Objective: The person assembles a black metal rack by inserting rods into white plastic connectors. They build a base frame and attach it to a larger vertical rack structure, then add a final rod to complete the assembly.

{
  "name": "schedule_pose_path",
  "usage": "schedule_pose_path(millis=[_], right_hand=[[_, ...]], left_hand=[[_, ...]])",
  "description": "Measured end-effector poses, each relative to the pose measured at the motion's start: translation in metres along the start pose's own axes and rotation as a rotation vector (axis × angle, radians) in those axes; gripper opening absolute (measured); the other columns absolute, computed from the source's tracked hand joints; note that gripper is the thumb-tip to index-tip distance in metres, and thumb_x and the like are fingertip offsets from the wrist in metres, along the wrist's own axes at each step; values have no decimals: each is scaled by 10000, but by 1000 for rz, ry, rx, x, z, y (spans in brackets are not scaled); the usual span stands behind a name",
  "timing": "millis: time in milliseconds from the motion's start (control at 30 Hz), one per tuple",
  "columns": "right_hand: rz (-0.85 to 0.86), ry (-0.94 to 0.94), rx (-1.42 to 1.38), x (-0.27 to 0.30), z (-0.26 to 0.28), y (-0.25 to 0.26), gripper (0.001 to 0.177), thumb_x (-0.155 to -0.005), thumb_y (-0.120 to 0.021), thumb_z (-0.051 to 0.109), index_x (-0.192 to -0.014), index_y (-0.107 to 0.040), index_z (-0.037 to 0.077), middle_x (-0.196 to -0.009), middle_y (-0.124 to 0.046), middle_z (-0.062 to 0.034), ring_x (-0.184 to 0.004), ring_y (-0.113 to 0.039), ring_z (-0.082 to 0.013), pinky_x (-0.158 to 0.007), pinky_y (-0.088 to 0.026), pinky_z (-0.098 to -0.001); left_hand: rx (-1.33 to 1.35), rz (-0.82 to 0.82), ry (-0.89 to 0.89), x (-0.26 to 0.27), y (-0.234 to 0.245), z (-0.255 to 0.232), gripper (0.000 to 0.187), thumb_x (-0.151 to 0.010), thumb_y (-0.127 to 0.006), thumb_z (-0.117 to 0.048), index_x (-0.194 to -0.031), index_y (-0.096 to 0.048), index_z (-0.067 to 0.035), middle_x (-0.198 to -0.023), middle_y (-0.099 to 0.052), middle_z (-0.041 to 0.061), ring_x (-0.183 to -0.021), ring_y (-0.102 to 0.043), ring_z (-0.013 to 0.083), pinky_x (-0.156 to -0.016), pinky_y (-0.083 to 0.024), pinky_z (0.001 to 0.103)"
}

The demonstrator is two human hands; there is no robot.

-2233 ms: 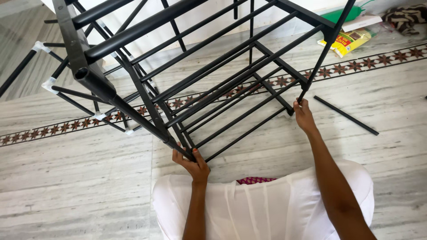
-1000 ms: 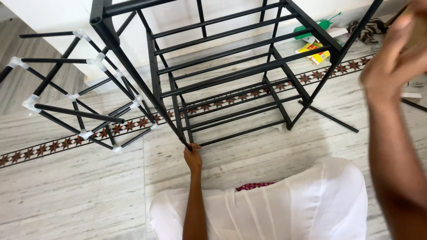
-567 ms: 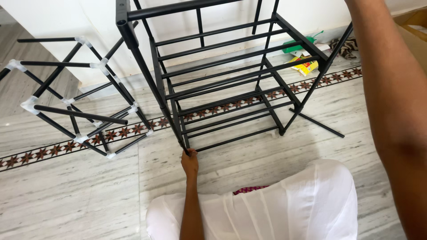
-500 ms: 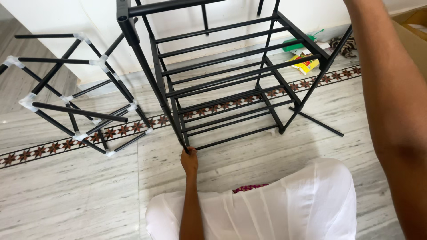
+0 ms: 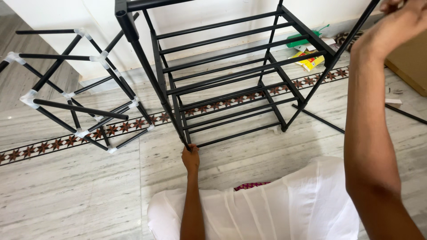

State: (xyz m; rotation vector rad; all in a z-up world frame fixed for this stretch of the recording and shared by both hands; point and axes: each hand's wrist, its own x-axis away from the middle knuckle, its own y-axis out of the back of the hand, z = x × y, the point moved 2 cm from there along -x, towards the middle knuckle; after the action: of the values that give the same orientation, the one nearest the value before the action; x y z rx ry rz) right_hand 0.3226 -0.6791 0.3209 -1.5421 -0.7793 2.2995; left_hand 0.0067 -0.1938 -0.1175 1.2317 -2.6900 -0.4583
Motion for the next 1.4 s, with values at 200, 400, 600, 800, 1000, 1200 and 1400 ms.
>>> schedule_pose_path(millis=[200,400,600,800,1000,1200,1400], right_hand=[[-100,-350,-17,94,77,91,194,-1236,-554,138,-1304,-373,139,-993,-565,-72,-872,-608,-229,-895,-593,-477],[-224,-736,301,176,66,164,234,-1143,-483,71,-1185,-280,179,-1021,-615,-63,-986,-766,-278,-803,-645,-525],[-86,-781,660,254,55,212,217,-1102,-481,3,-1168,-303,107,-941,-611,-68,-840,-731,-223,-724,-667,-410],[303,-679,1542,265,54,199,336,-1007,-527,75,-1340,-562,103,-886,-754,-76,-827,-710,-317,-744,-523,-482],[407,-1025,1814,269,29,217,338,-1062,-573,293,-1396,-585,244,-1134,-715,-157,-1028,-678,-398,-845,-527,-520],[297,-1242,1775,281,4,242,395,-1043,-574,246,-1436,-561,281,-1333,-642,-167,-1198,-632,-385,-957,-521,-512],[509,-692,1790,292,-2,211,503,-916,-715,138,-1385,-545,71,-1398,-507,-202,-1274,-466,-416,-1030,-391,-541]], left_hand=[[-32,-8,18,-1,-2,0,91,-949,-659,-149,-978,-712,-81,-872,-765,22,-778,-687,198,-750,-522,353],[-29,10,5,-2,1,-1,94,-955,-677,-153,-979,-713,-70,-849,-754,45,-752,-659,182,-727,-511,344],[5,0,25,3,2,-4,89,-949,-642,-119,-999,-691,-64,-875,-769,22,-727,-643,155,-710,-503,332],[28,4,29,3,2,-9,87,-957,-643,-106,-1007,-686,-50,-878,-769,48,-728,-638,158,-701,-499,325],[42,18,32,3,4,-7,84,-952,-648,-96,-1017,-678,-52,-896,-770,48,-749,-658,162,-701,-501,317],[41,13,6,8,5,-19,97,-963,-600,-45,-1035,-665,-48,-910,-769,54,-827,-686,170,-779,-516,307],[39,-142,-194,18,3,-31,132,-1002,-587,-48,-1118,-648,-33,-1029,-724,82,-944,-689,208,-853,-519,336]])
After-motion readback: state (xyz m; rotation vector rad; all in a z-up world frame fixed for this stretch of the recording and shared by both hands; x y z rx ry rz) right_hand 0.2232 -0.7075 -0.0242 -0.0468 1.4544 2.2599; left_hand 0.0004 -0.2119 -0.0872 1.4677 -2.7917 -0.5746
